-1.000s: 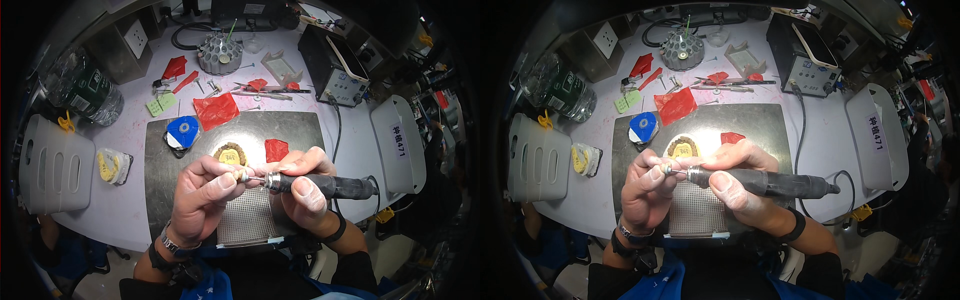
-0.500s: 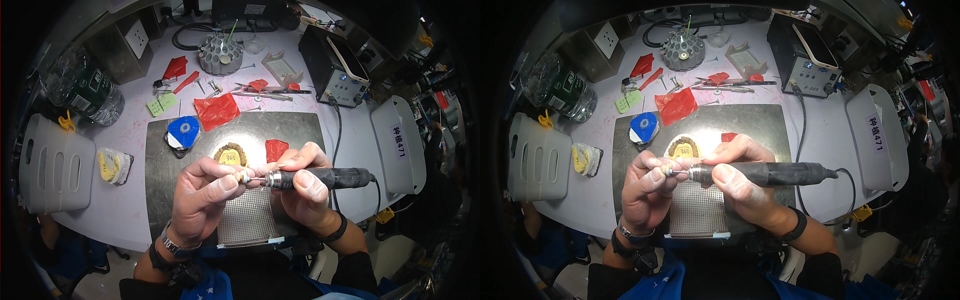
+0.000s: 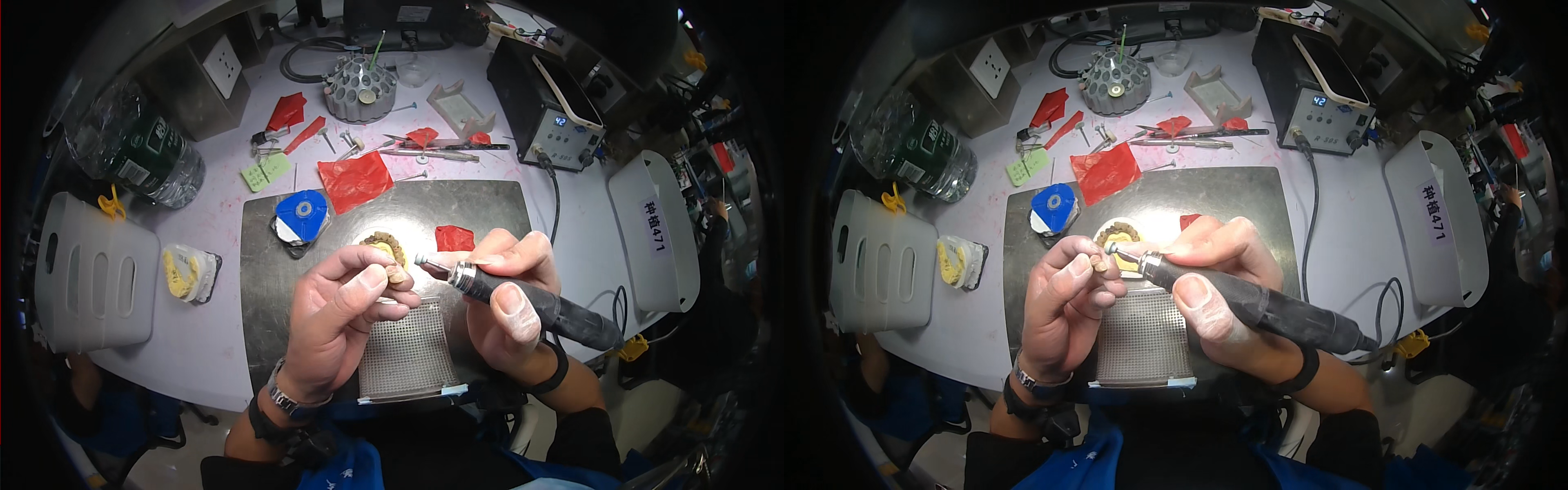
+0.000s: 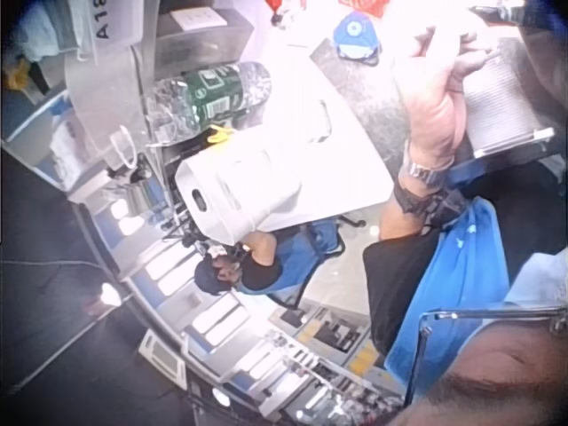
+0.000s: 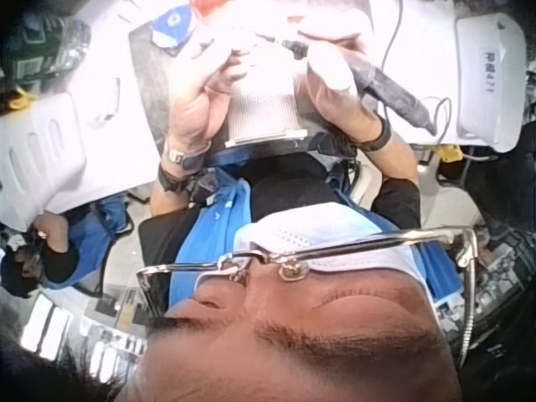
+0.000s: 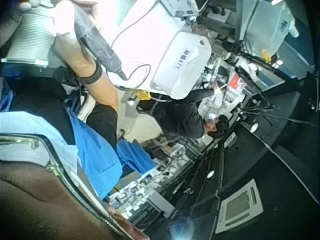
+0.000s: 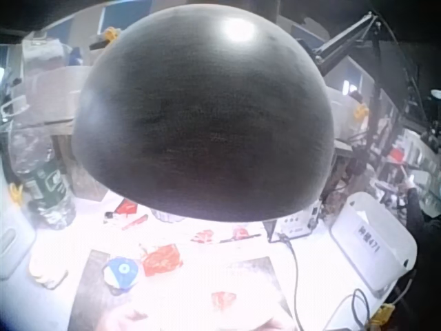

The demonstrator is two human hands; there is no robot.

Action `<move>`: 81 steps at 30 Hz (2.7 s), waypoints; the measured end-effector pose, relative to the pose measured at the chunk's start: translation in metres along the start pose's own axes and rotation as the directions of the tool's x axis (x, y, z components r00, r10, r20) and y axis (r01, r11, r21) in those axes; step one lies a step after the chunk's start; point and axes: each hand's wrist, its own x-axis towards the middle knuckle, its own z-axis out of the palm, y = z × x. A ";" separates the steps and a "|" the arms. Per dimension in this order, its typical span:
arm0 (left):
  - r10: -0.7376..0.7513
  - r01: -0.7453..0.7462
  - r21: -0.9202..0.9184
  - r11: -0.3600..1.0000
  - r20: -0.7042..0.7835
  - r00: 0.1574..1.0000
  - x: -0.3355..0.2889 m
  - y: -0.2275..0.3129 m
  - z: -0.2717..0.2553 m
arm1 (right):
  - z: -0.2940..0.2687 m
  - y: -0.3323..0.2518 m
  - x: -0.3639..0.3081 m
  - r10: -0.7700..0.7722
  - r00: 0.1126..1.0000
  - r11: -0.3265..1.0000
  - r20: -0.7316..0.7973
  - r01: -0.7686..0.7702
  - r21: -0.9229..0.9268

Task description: Polishing and grinding a dental bridge and crown using a rotary tool in a laboratory setting.

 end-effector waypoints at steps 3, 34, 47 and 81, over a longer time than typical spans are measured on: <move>0.004 -0.004 0.062 0.998 0.007 1.000 0.000 0.000 0.001 | 0.000 0.000 -0.006 -0.161 0.974 0.962 0.158 0.191 -0.196; 0.097 -0.092 0.119 0.989 -0.038 0.995 -0.004 -0.006 0.002 | 0.005 0.006 -0.007 -0.286 0.940 0.887 0.187 0.334 -0.320; 0.075 -0.071 0.071 0.995 -0.049 0.996 -0.006 -0.006 0.002 | 0.006 0.000 -0.010 -0.203 0.965 0.918 0.168 0.247 -0.312; 0.012 -0.011 0.012 1.000 -0.032 0.999 -0.005 -0.005 0.003 | -0.002 -0.007 -0.015 -0.051 0.994 0.978 0.094 0.069 -0.196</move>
